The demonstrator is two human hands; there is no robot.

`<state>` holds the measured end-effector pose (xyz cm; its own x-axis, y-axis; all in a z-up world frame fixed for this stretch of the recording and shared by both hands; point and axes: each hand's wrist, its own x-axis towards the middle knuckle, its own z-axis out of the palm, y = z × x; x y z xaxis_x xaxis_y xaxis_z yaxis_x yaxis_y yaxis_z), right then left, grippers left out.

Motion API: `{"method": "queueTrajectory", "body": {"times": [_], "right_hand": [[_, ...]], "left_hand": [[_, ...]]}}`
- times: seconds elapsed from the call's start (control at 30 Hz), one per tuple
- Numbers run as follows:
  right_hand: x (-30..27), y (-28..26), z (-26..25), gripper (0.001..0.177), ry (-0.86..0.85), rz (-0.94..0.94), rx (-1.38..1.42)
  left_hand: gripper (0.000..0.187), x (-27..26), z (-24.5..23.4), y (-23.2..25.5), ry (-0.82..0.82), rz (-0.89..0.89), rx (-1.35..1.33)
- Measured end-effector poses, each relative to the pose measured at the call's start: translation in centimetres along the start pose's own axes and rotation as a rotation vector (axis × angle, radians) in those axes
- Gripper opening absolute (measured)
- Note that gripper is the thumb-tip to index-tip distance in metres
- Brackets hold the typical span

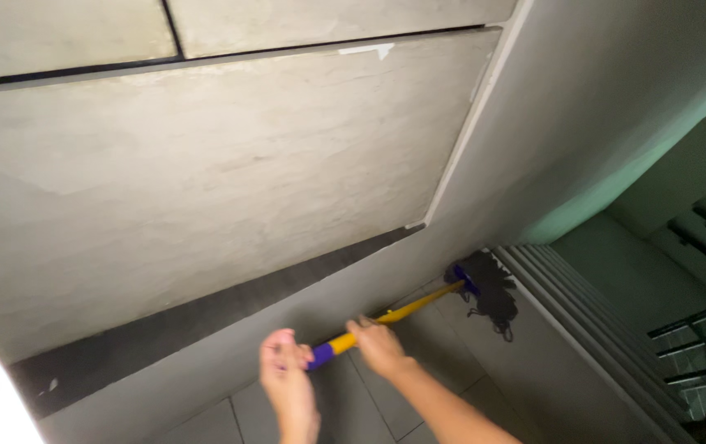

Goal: The person cleans the floor by hand using a mop, moving the mop head back and forth across the tiles near a laundry basket and a staircase.

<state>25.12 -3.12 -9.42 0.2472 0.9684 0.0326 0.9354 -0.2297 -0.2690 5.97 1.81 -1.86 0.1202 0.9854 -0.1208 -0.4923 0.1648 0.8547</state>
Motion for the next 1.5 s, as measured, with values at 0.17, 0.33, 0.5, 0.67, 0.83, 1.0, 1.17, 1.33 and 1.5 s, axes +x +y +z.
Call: {"method": "queueTrajectory", "body": {"times": [0.17,0.33,0.5,0.67,0.83,1.0,1.17,1.33,1.5], "right_hand": [[3.0,-10.2,-1.2,0.021,-0.062,-0.108,0.032],[4.8,-20.3,-2.2,0.027,-0.073,-0.255,0.056],[4.7,-27.1,-4.1,0.026,0.047,-0.401,0.122],[4.4,-27.5,-6.7,0.025,0.011,-0.396,0.133],[3.5,-23.3,-9.2,0.025,0.084,-0.393,0.193],[1.7,-17.2,-9.2,0.026,0.130,-0.392,0.185],[-0.3,-9.0,-7.1,0.029,0.078,-0.345,0.134],[-1.3,-2.1,-5.8,0.025,-0.083,-0.177,0.101],[-1.2,-1.1,-4.0,0.025,-0.018,-0.092,0.158]], "left_hand": [[0.016,4.3,-5.4,8.2,0.060,0.140,0.000],[0.010,6.7,-10.5,17.2,0.138,0.244,-0.032],[0.007,6.9,-12.5,24.6,0.243,0.323,-0.013],[0.006,6.6,-10.1,25.5,0.216,0.438,-0.080],[0.009,5.3,-5.0,23.5,0.112,0.526,-0.168],[0.014,2.6,-1.5,19.0,0.084,0.467,-0.249],[0.017,-0.2,-0.2,9.8,0.083,0.301,-0.152],[0.021,-2.7,1.7,3.5,-0.011,-0.001,-0.062],[0.036,-2.7,2.1,3.0,-0.036,-0.043,0.004]]}}
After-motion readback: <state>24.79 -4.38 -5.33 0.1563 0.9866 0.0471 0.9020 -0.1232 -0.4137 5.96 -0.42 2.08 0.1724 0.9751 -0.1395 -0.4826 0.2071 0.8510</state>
